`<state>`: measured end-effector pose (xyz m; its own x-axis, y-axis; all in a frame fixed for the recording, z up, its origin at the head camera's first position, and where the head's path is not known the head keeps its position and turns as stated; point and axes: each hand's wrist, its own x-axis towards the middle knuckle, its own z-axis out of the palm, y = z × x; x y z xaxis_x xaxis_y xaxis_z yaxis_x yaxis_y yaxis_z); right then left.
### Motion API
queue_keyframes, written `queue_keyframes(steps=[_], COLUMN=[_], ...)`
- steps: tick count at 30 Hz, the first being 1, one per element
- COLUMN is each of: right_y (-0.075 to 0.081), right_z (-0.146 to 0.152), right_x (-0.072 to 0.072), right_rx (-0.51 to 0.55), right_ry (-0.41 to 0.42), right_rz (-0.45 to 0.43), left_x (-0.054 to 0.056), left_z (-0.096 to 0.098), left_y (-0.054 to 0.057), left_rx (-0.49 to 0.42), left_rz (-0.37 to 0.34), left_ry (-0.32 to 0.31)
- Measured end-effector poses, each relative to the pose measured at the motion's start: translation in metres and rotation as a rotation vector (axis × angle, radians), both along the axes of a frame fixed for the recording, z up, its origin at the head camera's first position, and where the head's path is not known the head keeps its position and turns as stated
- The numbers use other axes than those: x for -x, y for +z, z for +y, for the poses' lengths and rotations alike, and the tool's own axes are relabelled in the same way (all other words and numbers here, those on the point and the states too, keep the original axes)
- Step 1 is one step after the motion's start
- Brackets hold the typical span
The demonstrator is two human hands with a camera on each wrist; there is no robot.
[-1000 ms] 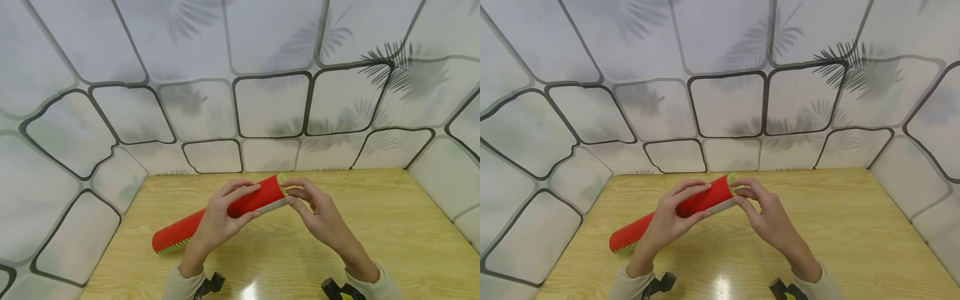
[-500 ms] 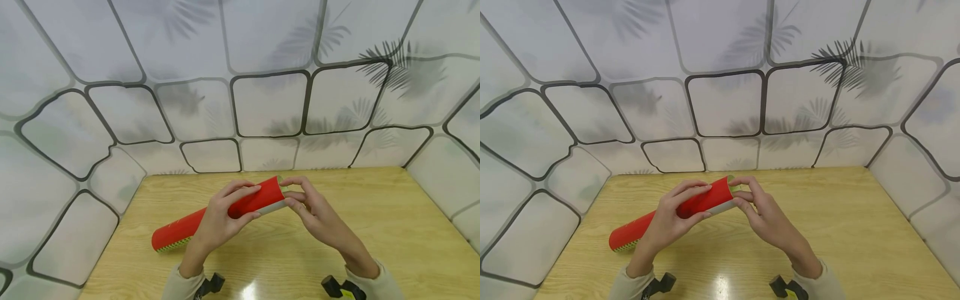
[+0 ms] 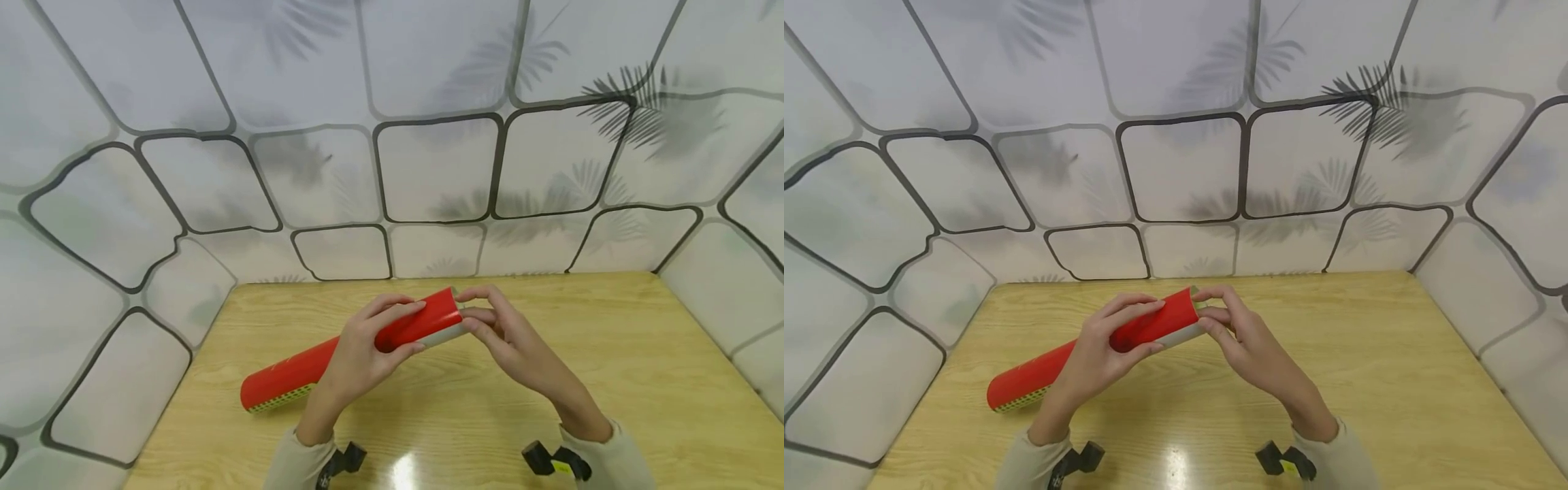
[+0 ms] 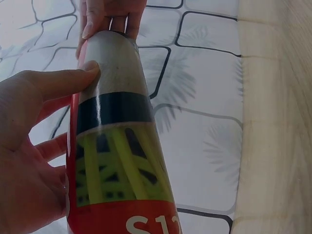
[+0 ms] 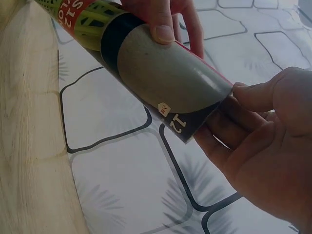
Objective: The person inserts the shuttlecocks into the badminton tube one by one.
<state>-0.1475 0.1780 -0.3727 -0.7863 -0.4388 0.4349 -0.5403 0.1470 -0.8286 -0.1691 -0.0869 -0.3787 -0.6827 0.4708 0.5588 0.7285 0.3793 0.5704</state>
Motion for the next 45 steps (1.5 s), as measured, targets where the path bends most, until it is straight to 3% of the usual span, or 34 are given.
queue_keyframes(steps=[7, 13, 24, 30, 35, 41, 45], right_y=[-0.007, -0.023, -0.061, -0.071, -0.075, -0.071, -0.066], right_z=[0.012, 0.023, 0.045, 0.059, 0.070, 0.073, 0.075], right_x=[0.010, 0.018, 0.015, 0.011, 0.013, 0.016, 0.020], right_rx=[-0.134, -0.223, -0.347, -0.394, -0.425, -0.416, -0.403], right_ry=[-0.127, -0.195, -0.364, -0.405, -0.419, -0.423, -0.424], right_rz=[-0.036, -0.018, 0.051, 0.076, 0.084, 0.100, 0.113], left_x=[0.007, 0.016, 0.030, 0.029, 0.029, 0.030, 0.030], left_z=[0.001, 0.009, 0.036, 0.042, 0.044, 0.046, 0.042], left_y=[-0.015, -0.036, -0.071, -0.075, -0.074, -0.074, -0.067], left_rx=[0.077, 0.200, 0.435, 0.520, 0.529, 0.537, 0.523], left_rz=[-0.039, -0.050, -0.027, -0.042, -0.056, -0.055, -0.086], left_ry=[0.075, 0.130, 0.134, 0.125, 0.111, 0.100, 0.074])
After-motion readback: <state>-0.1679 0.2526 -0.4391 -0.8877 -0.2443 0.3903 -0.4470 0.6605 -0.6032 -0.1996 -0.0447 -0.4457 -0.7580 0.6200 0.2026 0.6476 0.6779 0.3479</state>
